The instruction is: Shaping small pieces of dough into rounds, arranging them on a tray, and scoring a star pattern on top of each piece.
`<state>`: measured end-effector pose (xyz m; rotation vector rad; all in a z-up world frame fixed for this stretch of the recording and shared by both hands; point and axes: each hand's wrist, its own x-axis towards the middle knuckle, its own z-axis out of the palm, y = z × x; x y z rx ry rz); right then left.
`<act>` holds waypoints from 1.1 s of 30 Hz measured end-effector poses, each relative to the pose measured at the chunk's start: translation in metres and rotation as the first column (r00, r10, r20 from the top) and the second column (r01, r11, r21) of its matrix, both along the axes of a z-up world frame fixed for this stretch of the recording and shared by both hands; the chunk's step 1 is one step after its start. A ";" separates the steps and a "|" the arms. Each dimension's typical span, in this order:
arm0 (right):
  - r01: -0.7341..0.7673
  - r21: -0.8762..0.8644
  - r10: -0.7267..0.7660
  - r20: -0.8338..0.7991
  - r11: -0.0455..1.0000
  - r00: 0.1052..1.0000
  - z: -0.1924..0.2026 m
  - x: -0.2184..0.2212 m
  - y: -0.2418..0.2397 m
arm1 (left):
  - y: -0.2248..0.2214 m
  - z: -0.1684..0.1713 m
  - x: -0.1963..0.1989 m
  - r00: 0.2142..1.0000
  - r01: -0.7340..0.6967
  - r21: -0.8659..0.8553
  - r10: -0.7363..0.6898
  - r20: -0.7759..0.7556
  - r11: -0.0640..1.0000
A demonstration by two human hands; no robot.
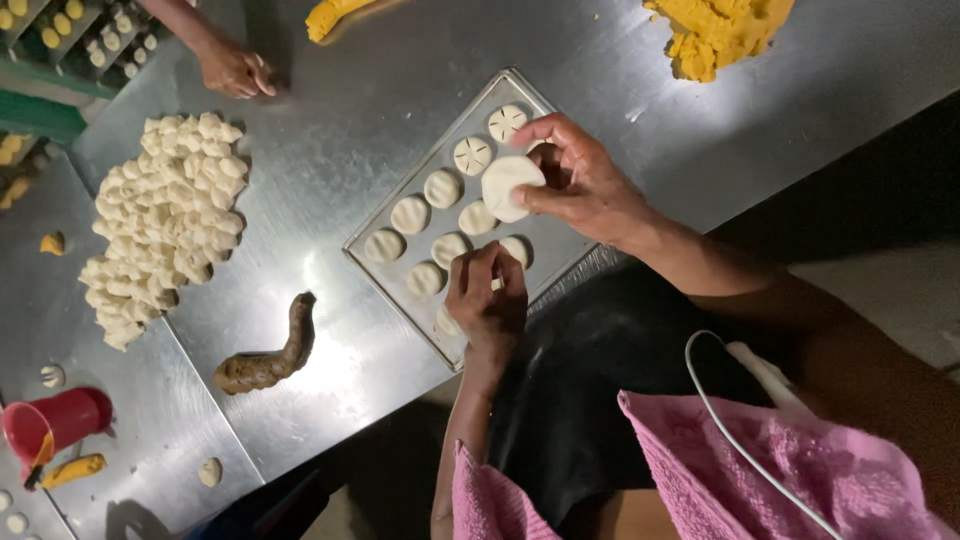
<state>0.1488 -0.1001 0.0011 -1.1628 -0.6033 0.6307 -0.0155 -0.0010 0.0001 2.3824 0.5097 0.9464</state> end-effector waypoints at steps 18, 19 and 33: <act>0.007 -0.004 -0.007 -0.054 1.000 0.999 -0.007 -0.011 0.000 | -0.007 0.031 0.008 0.994 -0.025 0.029 0.021 0.106 0.999; 0.002 -0.003 -0.002 -0.052 1.000 0.999 -0.011 -0.012 0.000 | -0.007 0.027 0.008 0.994 -0.029 0.030 0.026 0.109 0.999; 0.025 0.019 -0.022 -0.114 1.000 0.993 -0.001 -0.013 0.000 | -0.006 0.025 0.013 0.995 0.030 0.074 -0.036 0.093 0.997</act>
